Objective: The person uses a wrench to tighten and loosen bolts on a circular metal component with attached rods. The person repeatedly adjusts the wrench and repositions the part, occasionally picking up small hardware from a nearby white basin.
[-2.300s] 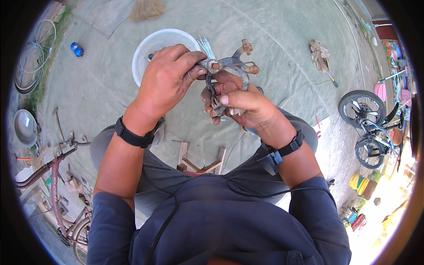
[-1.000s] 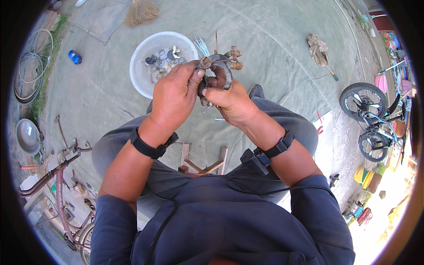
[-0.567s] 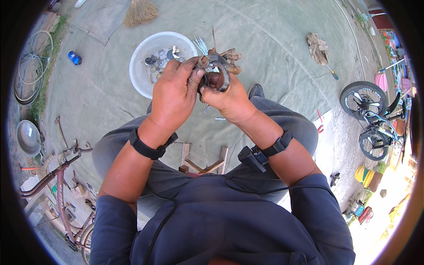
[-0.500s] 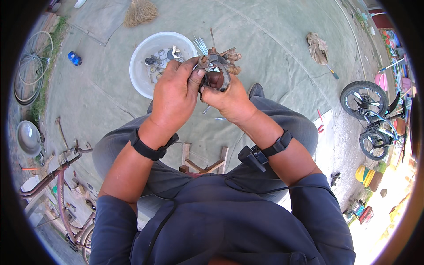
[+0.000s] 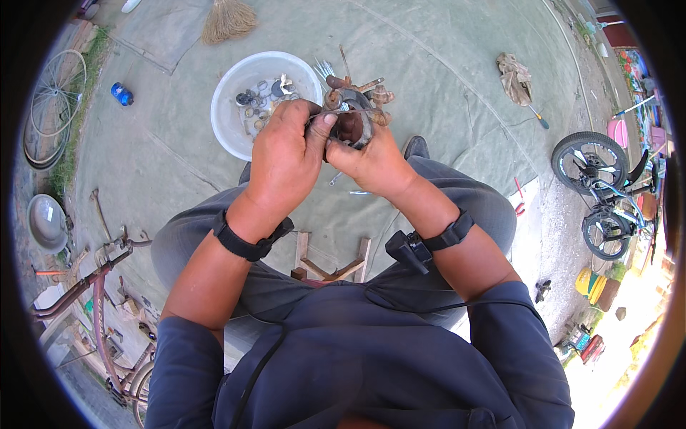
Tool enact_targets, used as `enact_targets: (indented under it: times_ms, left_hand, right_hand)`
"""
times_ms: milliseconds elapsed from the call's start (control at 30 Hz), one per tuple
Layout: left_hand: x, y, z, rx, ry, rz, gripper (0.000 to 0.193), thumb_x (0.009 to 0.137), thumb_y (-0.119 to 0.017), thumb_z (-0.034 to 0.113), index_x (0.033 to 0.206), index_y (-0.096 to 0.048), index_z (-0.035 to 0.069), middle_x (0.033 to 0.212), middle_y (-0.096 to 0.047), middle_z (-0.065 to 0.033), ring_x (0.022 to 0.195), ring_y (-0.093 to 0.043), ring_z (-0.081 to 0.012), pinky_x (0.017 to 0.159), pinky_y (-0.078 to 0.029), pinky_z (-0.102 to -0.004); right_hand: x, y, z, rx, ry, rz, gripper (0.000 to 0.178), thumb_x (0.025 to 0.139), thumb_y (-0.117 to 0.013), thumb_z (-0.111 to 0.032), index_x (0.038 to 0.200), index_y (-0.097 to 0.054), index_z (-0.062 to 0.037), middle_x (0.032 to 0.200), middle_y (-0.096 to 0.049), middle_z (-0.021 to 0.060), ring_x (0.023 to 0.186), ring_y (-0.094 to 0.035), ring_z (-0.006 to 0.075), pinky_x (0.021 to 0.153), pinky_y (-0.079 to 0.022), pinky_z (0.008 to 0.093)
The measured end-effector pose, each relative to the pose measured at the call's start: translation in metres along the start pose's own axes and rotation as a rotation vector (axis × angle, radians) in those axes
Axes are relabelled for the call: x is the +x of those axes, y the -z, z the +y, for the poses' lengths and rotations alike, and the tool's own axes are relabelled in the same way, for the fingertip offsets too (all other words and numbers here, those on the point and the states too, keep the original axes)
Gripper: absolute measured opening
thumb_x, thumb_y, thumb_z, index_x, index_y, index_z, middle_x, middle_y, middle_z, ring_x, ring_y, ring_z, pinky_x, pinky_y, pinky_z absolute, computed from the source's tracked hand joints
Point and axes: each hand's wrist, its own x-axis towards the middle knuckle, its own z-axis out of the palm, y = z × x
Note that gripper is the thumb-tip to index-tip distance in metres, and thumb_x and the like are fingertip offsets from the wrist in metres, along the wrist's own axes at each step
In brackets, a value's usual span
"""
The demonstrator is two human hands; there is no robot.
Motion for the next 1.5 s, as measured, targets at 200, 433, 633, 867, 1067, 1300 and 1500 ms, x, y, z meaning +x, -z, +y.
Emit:
enact_targets:
  times_ms: [200,433,633,867,1067,1300,1500]
  left_hand:
    - [-0.002,-0.006,-0.005,-0.141,0.009,0.032,0.018,0.098,-0.062,0.018,0.100,-0.059,0.000,0.089,-0.063,-0.0182,0.078,-0.062,-0.0368,0.069,-0.050,-0.0417]
    - [-0.006,-0.011,-0.005,-0.328,0.114,-0.003,0.019,0.101,-0.059,0.018,0.105,-0.060,-0.001,0.084,-0.061,-0.0137,0.074,-0.059,-0.0224,0.070,-0.049,-0.0339]
    - [-0.007,-0.011,-0.008,-0.399,0.161,-0.026,0.019,0.101,-0.059,0.018,0.106,-0.060,-0.001,0.088,-0.061,-0.0139,0.077,-0.059,-0.0205,0.072,-0.049,-0.0326]
    - [-0.004,-0.008,-0.008,-0.172,-0.027,0.021,0.019,0.098,-0.063,0.016,0.106,-0.061,-0.002,0.089,-0.060,-0.0141,0.077,-0.060,-0.0249,0.071,-0.049,-0.0332]
    - [-0.007,-0.006,-0.006,-0.295,0.154,-0.073,0.024,0.103,-0.057,0.021,0.112,-0.061,-0.001,0.099,-0.067,-0.0061,0.094,-0.059,-0.0126,0.084,-0.049,-0.0284]
    - [0.000,-0.004,-0.004,-0.656,0.456,-0.077,0.029,0.098,-0.067,0.028,0.102,-0.061,0.000,0.090,-0.063,-0.0023,0.065,-0.052,-0.0087,0.058,-0.042,-0.0244]
    - [0.005,0.011,0.004,-1.052,0.608,-0.159,0.038,0.098,-0.064,0.034,0.122,-0.058,0.004,0.089,-0.060,0.0002,0.061,-0.046,-0.0059,0.048,-0.034,-0.0202]
  right_hand:
    - [-0.002,0.016,-0.018,-0.386,0.013,-0.088,0.065,0.084,-0.069,-0.027,0.140,-0.046,-0.0029,0.100,-0.070,0.0161,0.088,-0.068,0.0264,0.081,-0.054,0.0350]
    - [-0.007,0.021,-0.024,-0.367,0.006,-0.093,0.062,0.084,-0.066,-0.023,0.139,-0.047,-0.0022,0.105,-0.068,0.0150,0.091,-0.066,0.0256,0.082,-0.054,0.0343]
    - [-0.007,0.023,-0.031,0.066,-0.068,-0.116,0.048,0.088,-0.056,-0.008,0.135,-0.049,0.0006,0.113,-0.061,0.0048,0.093,-0.057,0.0116,0.080,-0.049,0.0289]
    - [-0.002,0.022,-0.028,0.273,-0.106,0.021,0.041,0.087,-0.051,-0.006,0.128,-0.056,0.0028,0.111,-0.063,0.0046,0.096,-0.058,0.0120,0.084,-0.047,0.0289]
    - [0.000,0.021,-0.032,0.501,-0.098,0.116,0.045,0.085,-0.050,-0.003,0.130,-0.055,0.0019,0.118,-0.065,0.0086,0.106,-0.062,0.0172,0.090,-0.048,0.0314]
    - [0.003,0.027,-0.029,0.257,-0.003,0.070,0.055,0.085,-0.046,0.000,0.140,-0.044,0.0008,0.125,-0.060,0.0129,0.108,-0.062,0.0209,0.092,-0.049,0.0329]
    - [0.000,0.023,-0.024,-0.696,0.474,0.141,0.059,0.082,-0.056,0.006,0.139,-0.042,0.0020,0.132,-0.053,0.0189,0.114,-0.060,0.0326,0.093,-0.052,0.0395]
